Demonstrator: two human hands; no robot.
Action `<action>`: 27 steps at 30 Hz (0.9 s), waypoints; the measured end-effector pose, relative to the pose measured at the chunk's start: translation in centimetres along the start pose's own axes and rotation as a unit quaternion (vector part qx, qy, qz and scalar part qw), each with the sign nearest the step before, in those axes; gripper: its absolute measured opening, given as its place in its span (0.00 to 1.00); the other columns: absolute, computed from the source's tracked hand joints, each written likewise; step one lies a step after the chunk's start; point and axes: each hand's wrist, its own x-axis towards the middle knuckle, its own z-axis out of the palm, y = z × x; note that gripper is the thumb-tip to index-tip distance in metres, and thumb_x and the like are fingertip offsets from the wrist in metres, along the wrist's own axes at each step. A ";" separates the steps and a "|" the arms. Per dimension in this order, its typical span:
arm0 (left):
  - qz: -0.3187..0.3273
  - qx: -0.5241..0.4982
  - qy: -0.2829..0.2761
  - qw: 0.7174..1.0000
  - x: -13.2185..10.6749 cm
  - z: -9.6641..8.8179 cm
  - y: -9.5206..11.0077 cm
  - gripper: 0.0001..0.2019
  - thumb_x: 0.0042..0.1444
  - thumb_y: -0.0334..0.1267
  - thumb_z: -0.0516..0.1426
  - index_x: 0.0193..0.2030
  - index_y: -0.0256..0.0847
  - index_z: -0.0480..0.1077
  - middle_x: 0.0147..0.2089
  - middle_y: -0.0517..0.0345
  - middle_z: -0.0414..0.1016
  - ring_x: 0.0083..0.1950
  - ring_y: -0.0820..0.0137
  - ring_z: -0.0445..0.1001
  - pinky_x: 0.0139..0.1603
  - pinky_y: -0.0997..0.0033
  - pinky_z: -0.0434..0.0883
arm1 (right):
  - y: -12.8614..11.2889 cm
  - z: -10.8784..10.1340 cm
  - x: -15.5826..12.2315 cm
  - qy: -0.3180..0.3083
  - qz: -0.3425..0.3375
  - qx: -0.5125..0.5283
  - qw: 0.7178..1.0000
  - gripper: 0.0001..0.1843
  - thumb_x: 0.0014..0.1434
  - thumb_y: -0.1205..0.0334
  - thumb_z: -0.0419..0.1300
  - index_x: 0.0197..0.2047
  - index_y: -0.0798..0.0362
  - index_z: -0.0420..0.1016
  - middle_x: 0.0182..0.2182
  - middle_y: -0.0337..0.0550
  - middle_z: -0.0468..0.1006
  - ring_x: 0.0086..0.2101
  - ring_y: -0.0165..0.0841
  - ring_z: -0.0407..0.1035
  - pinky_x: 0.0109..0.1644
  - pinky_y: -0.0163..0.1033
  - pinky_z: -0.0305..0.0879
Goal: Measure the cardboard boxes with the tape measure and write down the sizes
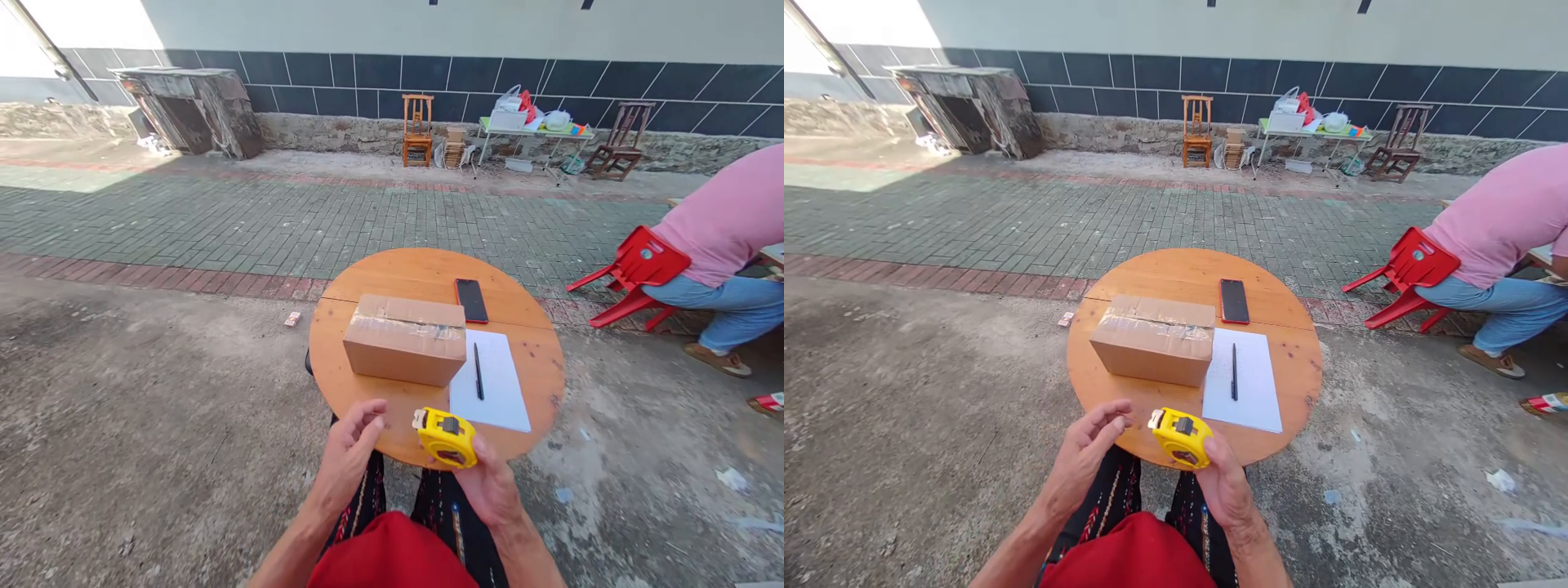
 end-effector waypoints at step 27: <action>-0.011 -0.011 -0.100 0.995 9.6 -6.0 12.7 0.18 0.46 0.52 0.63 0.22 0.39 0.66 0.21 0.62 0.67 0.21 0.77 0.65 0.23 0.75 0.61 | -12.5 -3.7 3.7 0.097 -0.166 -0.319 0.928 0.26 0.44 0.47 0.74 0.46 0.48 0.77 0.38 0.43 0.82 0.37 0.42 0.75 0.40 0.43 0.75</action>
